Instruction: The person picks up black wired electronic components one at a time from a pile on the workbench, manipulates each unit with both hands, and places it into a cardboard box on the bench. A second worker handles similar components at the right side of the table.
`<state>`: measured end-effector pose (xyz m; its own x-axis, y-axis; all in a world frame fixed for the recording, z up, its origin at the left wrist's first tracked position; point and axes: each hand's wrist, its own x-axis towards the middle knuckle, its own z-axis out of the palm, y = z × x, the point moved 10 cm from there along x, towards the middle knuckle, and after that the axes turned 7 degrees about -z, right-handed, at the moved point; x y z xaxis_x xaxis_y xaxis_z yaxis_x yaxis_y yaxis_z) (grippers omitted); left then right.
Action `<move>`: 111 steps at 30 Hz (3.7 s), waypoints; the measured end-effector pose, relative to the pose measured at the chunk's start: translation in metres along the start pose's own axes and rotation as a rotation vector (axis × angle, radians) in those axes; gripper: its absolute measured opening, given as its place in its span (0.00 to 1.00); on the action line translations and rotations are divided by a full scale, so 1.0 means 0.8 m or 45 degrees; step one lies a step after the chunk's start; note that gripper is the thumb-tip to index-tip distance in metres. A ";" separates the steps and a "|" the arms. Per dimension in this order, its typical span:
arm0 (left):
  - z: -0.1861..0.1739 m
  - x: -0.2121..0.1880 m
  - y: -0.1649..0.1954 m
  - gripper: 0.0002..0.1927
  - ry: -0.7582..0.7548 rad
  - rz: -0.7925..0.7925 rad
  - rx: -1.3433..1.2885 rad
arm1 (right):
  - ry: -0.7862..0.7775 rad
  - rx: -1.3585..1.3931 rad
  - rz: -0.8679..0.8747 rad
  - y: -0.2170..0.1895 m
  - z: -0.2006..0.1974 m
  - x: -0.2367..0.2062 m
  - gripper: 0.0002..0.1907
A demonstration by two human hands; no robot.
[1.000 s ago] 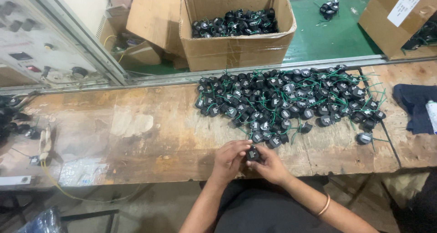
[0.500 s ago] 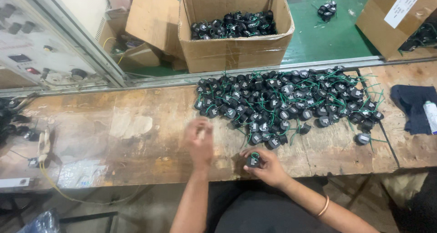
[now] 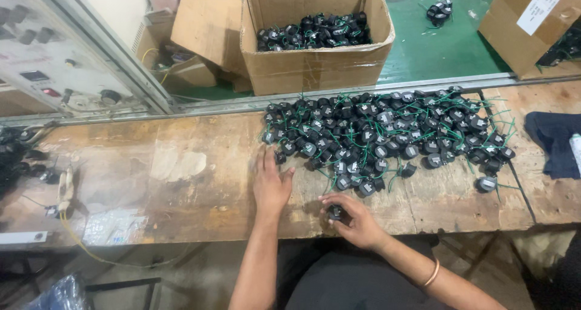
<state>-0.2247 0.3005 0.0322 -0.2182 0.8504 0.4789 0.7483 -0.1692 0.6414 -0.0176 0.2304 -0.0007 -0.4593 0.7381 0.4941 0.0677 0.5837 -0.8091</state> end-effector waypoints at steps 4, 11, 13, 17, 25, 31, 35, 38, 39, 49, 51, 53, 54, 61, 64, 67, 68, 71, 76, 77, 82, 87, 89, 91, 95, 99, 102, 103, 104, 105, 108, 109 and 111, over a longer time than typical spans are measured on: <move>0.037 0.008 -0.034 0.16 -0.314 -0.322 -0.054 | -0.024 -0.083 -0.026 0.002 0.001 -0.001 0.24; 0.000 -0.040 -0.039 0.20 0.021 -0.445 -1.391 | 0.109 0.340 0.344 0.045 0.000 -0.014 0.29; 0.013 -0.063 0.009 0.19 -0.274 -0.286 -1.431 | 0.085 0.201 0.253 0.043 -0.002 -0.011 0.34; 0.034 -0.091 0.103 0.13 -0.584 0.295 -0.968 | -0.061 0.012 0.098 0.038 0.008 -0.012 0.32; 0.082 -0.101 0.053 0.09 -0.605 -0.616 -1.782 | -0.024 0.892 0.439 0.061 0.024 -0.030 0.40; 0.044 -0.094 0.099 0.11 -0.436 -0.173 -1.116 | -0.049 -0.002 0.219 0.051 0.005 -0.021 0.35; -0.014 -0.084 0.141 0.09 -0.210 0.391 -0.736 | 0.173 0.629 0.564 0.080 0.010 -0.033 0.29; -0.026 -0.088 0.143 0.11 -0.264 0.573 -0.747 | 0.169 0.088 0.058 0.027 -0.012 -0.011 0.27; -0.023 -0.089 0.137 0.11 -0.276 0.566 -0.722 | 0.207 0.080 0.111 0.028 -0.015 -0.010 0.27; 0.062 -0.102 0.052 0.14 -0.574 -0.228 -1.180 | 0.175 -0.194 0.110 0.001 -0.016 -0.003 0.20; 0.033 -0.077 0.034 0.10 -0.347 -0.173 -1.217 | 0.228 -0.094 -0.003 -0.003 -0.019 -0.001 0.19; 0.009 -0.049 0.004 0.08 -0.093 -0.250 -1.080 | 0.290 0.077 0.061 0.012 -0.023 -0.003 0.18; 0.000 -0.038 -0.013 0.09 0.044 -0.355 -0.927 | 0.270 0.202 0.121 0.022 -0.018 -0.006 0.21; 0.019 -0.024 0.029 0.23 -0.174 -0.013 -0.139 | 0.162 0.262 0.161 0.049 -0.006 -0.021 0.16; 0.031 -0.034 0.015 0.22 -0.330 -0.170 -0.139 | 0.415 0.487 0.252 0.065 -0.020 -0.025 0.10; 0.021 -0.034 0.033 0.16 -0.270 0.069 -0.074 | 0.484 0.548 0.353 0.070 -0.023 -0.027 0.13; 0.023 -0.033 0.032 0.14 -0.293 0.050 -0.108 | 0.466 0.501 0.354 0.064 -0.023 -0.025 0.14; 0.019 -0.032 0.035 0.11 -0.288 -0.002 -0.508 | 0.485 0.706 0.376 0.055 -0.022 -0.018 0.22; 0.017 -0.070 0.104 0.10 -0.331 0.284 -0.760 | 0.227 0.201 0.160 0.027 -0.013 -0.001 0.28; 0.019 -0.079 0.122 0.10 -0.344 0.370 -0.700 | 0.150 0.020 0.107 0.024 -0.009 0.001 0.27; 0.019 -0.083 0.151 0.13 -0.364 0.400 -0.786 | 0.108 0.218 0.033 0.028 -0.006 -0.006 0.17; 0.002 -0.090 0.146 0.19 -0.580 0.523 -0.811 | 0.189 0.270 -0.009 0.026 -0.020 -0.005 0.22; -0.007 -0.090 0.136 0.16 -0.491 0.525 -0.732 | 0.268 0.525 0.114 0.037 -0.021 -0.006 0.20; -0.007 -0.091 0.128 0.13 -0.444 0.522 -0.691 | 0.268 0.506 0.195 0.042 -0.017 -0.006 0.19; 0.026 -0.090 0.106 0.09 -0.451 0.348 -0.711 | 0.279 0.250 0.039 0.023 -0.024 -0.002 0.22; 0.099 -0.114 0.049 0.10 -0.725 -0.594 -1.255 | 0.297 0.006 0.044 0.020 -0.025 -0.009 0.23; 0.095 -0.118 0.049 0.08 -0.680 -0.611 -1.114 | 0.388 0.180 0.059 0.026 -0.027 -0.014 0.20; 0.075 -0.103 0.064 0.11 -0.581 -0.351 -1.018 | 0.422 0.183 0.035 0.025 -0.030 -0.014 0.20; 0.055 -0.085 0.078 0.15 -0.478 -0.093 -0.918 | 0.455 0.183 0.008 0.024 -0.034 -0.015 0.19; 0.036 -0.069 0.093 0.18 -0.371 0.163 -0.811 | 0.452 0.183 0.023 0.025 -0.034 -0.014 0.18; 0.043 -0.005 0.050 0.20 -0.265 -0.184 -0.766 | 0.413 0.184 0.076 0.031 -0.035 -0.012 0.17; 0.042 0.011 0.046 0.23 -0.213 -0.179 -0.577 | 0.380 0.183 0.091 0.031 -0.032 -0.011 0.17; 0.045 0.019 0.057 0.23 -0.174 -0.046 -0.282 | 0.304 0.145 0.047 0.023 -0.028 -0.007 0.17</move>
<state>-0.1716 0.3239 0.0470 -0.1444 0.9148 0.3772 0.5825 -0.2295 0.7797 0.0057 0.2448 -0.0111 -0.2356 0.8250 0.5136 -0.0261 0.5229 -0.8520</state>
